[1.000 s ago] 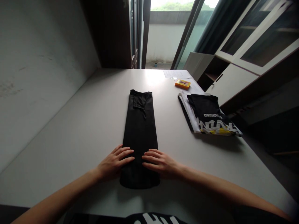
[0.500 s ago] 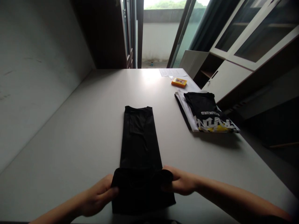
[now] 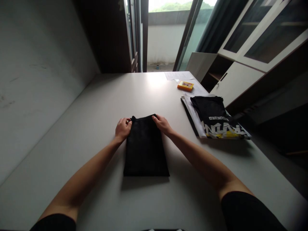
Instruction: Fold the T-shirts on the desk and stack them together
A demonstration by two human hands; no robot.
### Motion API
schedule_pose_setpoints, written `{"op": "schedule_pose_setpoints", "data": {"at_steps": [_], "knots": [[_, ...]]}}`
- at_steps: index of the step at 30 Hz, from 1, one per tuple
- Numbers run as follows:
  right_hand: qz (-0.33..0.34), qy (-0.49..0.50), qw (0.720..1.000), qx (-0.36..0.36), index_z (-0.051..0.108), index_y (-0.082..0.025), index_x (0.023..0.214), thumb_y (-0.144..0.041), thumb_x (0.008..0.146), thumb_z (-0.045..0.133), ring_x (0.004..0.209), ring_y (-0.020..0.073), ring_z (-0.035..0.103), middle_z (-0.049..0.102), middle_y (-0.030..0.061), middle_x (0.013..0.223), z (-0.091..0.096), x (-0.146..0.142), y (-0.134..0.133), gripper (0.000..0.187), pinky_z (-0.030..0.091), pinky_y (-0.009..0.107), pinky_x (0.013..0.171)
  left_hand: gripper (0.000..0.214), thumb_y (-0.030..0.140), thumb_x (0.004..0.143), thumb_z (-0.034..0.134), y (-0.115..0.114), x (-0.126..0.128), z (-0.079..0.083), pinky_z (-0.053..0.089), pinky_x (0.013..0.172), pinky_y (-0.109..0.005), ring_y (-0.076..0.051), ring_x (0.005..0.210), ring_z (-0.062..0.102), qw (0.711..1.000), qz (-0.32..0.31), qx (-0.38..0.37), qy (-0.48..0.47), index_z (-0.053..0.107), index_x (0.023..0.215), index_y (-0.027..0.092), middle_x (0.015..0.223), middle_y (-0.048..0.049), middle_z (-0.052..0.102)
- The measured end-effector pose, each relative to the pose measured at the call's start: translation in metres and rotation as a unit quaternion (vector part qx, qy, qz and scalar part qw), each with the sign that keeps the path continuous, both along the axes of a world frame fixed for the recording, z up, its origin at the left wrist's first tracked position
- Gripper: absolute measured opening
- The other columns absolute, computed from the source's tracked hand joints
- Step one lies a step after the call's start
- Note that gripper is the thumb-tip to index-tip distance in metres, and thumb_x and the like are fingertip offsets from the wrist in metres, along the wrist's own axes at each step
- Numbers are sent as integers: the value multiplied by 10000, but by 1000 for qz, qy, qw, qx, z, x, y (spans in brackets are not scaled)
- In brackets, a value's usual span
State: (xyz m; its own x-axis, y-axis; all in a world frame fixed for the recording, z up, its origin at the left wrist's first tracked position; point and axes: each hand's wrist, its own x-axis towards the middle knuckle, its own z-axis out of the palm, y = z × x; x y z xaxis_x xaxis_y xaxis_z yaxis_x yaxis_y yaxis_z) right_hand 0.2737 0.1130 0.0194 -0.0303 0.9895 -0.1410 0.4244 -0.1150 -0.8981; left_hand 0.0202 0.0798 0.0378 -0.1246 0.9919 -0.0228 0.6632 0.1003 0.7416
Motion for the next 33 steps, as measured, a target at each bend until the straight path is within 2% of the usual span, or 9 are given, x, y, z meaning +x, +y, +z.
{"op": "schedule_pose_setpoints", "data": {"at_steps": [2, 4, 6, 8, 12, 16, 26, 29, 33], "knots": [[-18, -109, 987, 118, 690, -180, 1206, -475, 995, 500, 1003, 262, 642, 693, 109, 1089, -6, 3, -4, 409, 508, 409, 927, 444, 327, 928, 570, -7, 4, -7, 386, 1143, -517, -326, 1250, 545, 998, -5, 41, 41, 605, 1341, 166, 1287, -162, 604], [15, -178, 961, 212, 637, -193, 1343, -441, 1024, 471, 1195, 285, 591, 635, 147, 1306, -7, 1, -19, 437, 469, 448, 1056, 480, 334, 953, 562, -20, 8, -11, 323, 1204, -518, -318, 1362, 471, 986, -100, 83, 104, 567, 1412, 194, 1421, -150, 549], [114, -235, 933, 248, 585, -204, 1436, -427, 1040, 457, 1367, 288, 493, 551, 146, 1472, -9, -6, -36, 472, 402, 461, 1157, 469, 361, 985, 548, -30, 13, -16, 247, 1253, -525, -315, 1460, 390, 949, -234, 111, 181, 575, 1428, 210, 1546, -130, 475], [200, -285, 909, 230, 500, -206, 1533, -443, 1049, 451, 1491, 287, 373, 438, 130, 1602, -13, -13, -46, 542, 334, 476, 1217, 519, 411, 1011, 530, -33, 15, -22, 151, 1281, -555, -326, 1538, 285, 918, -300, 98, 239, 538, 1491, 212, 1647, -125, 365], [250, -354, 883, 180, 369, -188, 1624, -556, 1047, 426, 1591, 295, 166, 249, 112, 1702, -25, -15, -38, 686, 207, 516, 1275, 636, 517, 1030, 487, -21, 10, -37, 147, 1268, -596, -337, 1571, 227, 927, -250, 7, 281, 397, 1606, 261, 1712, -106, 235], [240, -368, 883, 165, 354, -154, 1628, -595, 1034, 448, 1595, 302, 148, 194, 147, 1708, -20, -13, -34, 746, 186, 514, 1282, 631, 494, 1038, 475, -8, 1, -44, 153, 1269, -582, -322, 1582, 206, 931, -231, -4, 282, 385, 1613, 253, 1720, -102, 209], [407, -273, 841, 230, 362, -204, 1627, -593, 1014, 517, 1587, 357, 147, 197, 185, 1701, 8, -32, -141, 742, 167, 610, 1263, 569, 451, 1065, 417, 24, -16, -39, 166, 1258, -613, -324, 1585, 194, 932, -217, -6, 289, 438, 1581, 213, 1705, -115, 250], [400, -267, 848, 222, 383, -200, 1616, -589, 989, 570, 1576, 370, 187, 238, 193, 1688, 8, -28, -138, 761, 183, 640, 1249, 536, 415, 1069, 406, 1, -10, -24, 151, 1273, -581, -310, 1587, 193, 932, -213, 25, 291, 487, 1544, 181, 1690, -124, 292], [328, -258, 885, 207, 458, -154, 1571, -469, 1027, 544, 1550, 308, 294, 356, 181, 1646, 7, -19, -120, 634, 310, 516, 1247, 608, 465, 1050, 462, -71, -6, -6, 135, 1291, -532, -294, 1588, 192, 913, -291, 70, 277, 426, 1588, 185, 1703, -116, 259]]}}
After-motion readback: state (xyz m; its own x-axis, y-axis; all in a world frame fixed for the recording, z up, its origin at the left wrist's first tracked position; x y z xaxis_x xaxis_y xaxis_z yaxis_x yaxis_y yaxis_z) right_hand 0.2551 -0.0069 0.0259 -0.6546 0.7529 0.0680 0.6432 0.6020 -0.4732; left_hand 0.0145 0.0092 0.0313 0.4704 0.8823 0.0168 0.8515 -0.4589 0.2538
